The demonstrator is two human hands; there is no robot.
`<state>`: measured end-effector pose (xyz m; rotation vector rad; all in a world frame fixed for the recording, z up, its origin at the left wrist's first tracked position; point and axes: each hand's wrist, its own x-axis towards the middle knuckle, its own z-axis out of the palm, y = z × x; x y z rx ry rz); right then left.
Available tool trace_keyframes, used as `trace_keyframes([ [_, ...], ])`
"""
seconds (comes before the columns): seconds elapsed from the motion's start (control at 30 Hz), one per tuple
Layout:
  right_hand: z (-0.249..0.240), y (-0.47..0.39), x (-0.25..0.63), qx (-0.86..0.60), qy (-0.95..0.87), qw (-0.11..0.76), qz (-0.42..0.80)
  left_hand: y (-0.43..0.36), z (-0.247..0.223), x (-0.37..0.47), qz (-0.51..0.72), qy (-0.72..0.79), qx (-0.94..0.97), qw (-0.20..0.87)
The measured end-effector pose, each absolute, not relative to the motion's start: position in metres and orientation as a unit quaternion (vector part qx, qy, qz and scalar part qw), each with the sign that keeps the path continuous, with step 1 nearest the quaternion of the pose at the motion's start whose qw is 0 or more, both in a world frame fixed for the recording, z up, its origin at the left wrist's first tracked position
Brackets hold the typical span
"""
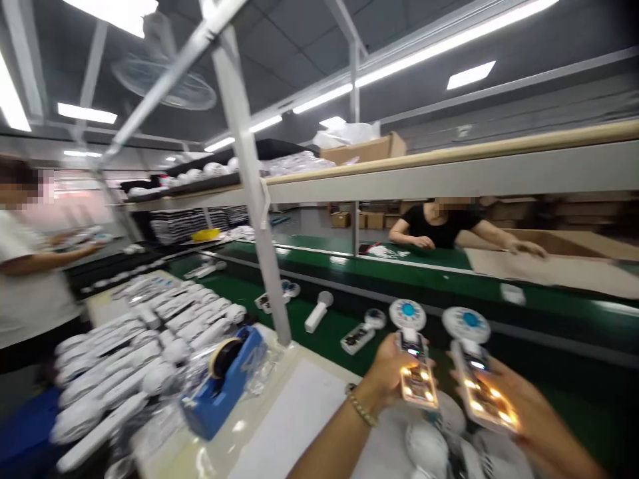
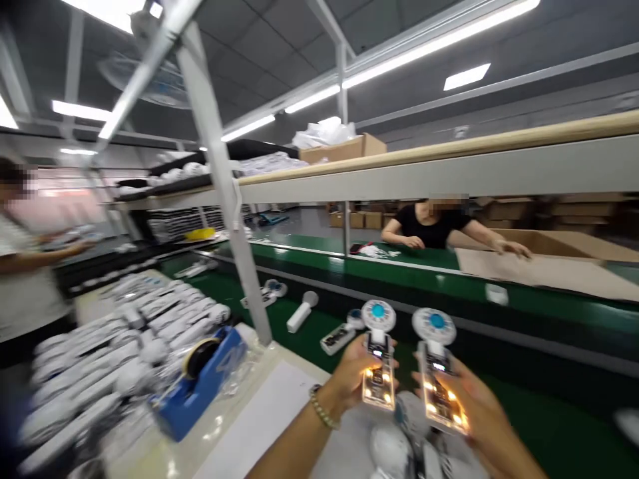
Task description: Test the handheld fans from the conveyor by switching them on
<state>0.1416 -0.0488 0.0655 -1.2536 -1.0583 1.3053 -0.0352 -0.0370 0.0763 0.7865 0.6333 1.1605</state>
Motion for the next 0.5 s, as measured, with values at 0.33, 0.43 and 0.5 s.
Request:
trace_keyframes([
  [0.33, 0.084, -0.074, 0.108, -0.286, -0.366, 0.618, 0.634, -0.045, 0.093, -0.031, 0.499, 0.305, 0.378, 0.718],
  [0.43, 0.084, -0.076, 0.114, -0.294, -0.380, 0.612, 0.628, -0.048, 0.095, -0.029, 0.493, 0.306, 0.383, 0.719],
  [0.5, 0.084, -0.077, 0.115, -0.297, -0.388, 0.608, 0.625, -0.049, 0.095, -0.029, 0.489, 0.302, 0.385, 0.722],
])
